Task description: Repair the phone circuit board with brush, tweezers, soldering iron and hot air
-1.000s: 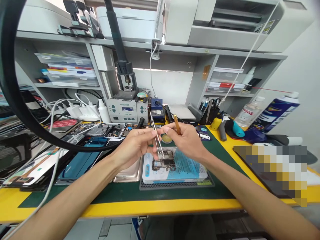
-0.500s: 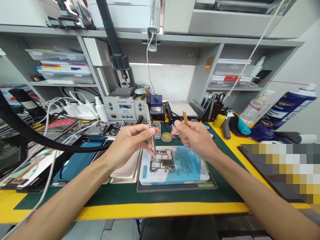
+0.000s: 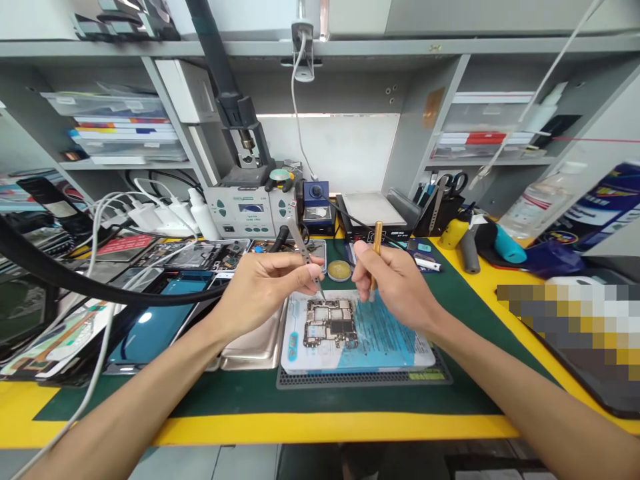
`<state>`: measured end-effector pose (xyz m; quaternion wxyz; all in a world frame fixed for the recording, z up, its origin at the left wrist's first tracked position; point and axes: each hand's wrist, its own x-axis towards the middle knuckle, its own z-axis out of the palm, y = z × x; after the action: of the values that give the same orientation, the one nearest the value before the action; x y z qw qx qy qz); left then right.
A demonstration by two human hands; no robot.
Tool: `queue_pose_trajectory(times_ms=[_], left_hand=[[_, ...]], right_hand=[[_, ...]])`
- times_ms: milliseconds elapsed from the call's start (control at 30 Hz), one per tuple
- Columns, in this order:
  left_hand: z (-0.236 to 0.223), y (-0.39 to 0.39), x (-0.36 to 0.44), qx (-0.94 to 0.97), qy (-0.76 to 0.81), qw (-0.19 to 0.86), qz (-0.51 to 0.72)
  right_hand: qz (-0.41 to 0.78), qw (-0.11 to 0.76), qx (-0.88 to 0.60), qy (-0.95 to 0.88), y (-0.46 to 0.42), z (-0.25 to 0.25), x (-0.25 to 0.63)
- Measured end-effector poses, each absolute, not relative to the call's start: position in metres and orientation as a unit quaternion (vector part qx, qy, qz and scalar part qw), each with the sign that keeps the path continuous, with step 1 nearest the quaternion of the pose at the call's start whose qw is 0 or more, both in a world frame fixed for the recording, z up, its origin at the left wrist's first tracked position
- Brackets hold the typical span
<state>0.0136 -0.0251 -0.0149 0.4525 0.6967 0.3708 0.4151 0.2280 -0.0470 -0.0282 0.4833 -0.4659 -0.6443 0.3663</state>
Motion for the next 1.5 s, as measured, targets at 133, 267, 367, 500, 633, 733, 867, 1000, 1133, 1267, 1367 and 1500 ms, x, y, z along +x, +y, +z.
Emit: queue_pose_trajectory(times_ms=[133, 267, 367, 500, 633, 733, 867, 1000, 1133, 1267, 1367, 1500], left_hand=[[-0.0179, -0.0261, 0.0127, 0.748, 0.356, 0.391, 0.400], [-0.0177, -0.0286, 0.0130, 0.764, 0.353, 0.357, 0.406], [-0.0173, -0.0295, 0.0132, 0.763, 0.350, 0.352, 0.413], [-0.0179, -0.0289, 0.0133, 0.765, 0.347, 0.352, 0.413], [-0.0202, -0.0280, 0.0122, 0.775, 0.350, 0.338, 0.403], [-0.0226, -0.0276, 0.0109, 0.789, 0.352, 0.314, 0.394], [-0.0239, -0.0279, 0.0105, 0.798, 0.349, 0.299, 0.391], [-0.0225, -0.0291, 0.0114, 0.806, 0.340, 0.286, 0.392], [-0.0214, -0.0303, 0.0110, 0.818, 0.329, 0.271, 0.386], [-0.0213, -0.0304, 0.0104, 0.828, 0.325, 0.251, 0.383], [-0.0214, -0.0301, 0.0098, 0.832, 0.321, 0.239, 0.384], [-0.0220, -0.0300, 0.0084, 0.837, 0.300, 0.235, 0.393]], right_hand=[[0.165, 0.431, -0.500, -0.733, -0.0482, -0.0308, 0.2284], [0.097, 0.395, -0.516, -0.753, -0.0475, -0.0346, 0.2267], [0.087, 0.409, -0.513, -0.749, -0.0471, -0.0357, 0.2263], [0.073, 0.443, -0.519, -0.727, -0.0475, -0.0343, 0.2268], [0.075, 0.451, -0.527, -0.717, -0.0475, -0.0341, 0.2264], [0.086, 0.449, -0.522, -0.720, -0.0470, -0.0350, 0.2253], [0.091, 0.452, -0.518, -0.720, -0.0468, -0.0355, 0.2241], [0.095, 0.456, -0.508, -0.724, -0.0470, -0.0347, 0.2239], [0.097, 0.454, -0.511, -0.723, -0.0473, -0.0340, 0.2241], [0.094, 0.455, -0.511, -0.723, -0.0471, -0.0348, 0.2240], [0.094, 0.455, -0.509, -0.725, -0.0471, -0.0353, 0.2240], [0.096, 0.456, -0.507, -0.725, -0.0473, -0.0348, 0.2242]])
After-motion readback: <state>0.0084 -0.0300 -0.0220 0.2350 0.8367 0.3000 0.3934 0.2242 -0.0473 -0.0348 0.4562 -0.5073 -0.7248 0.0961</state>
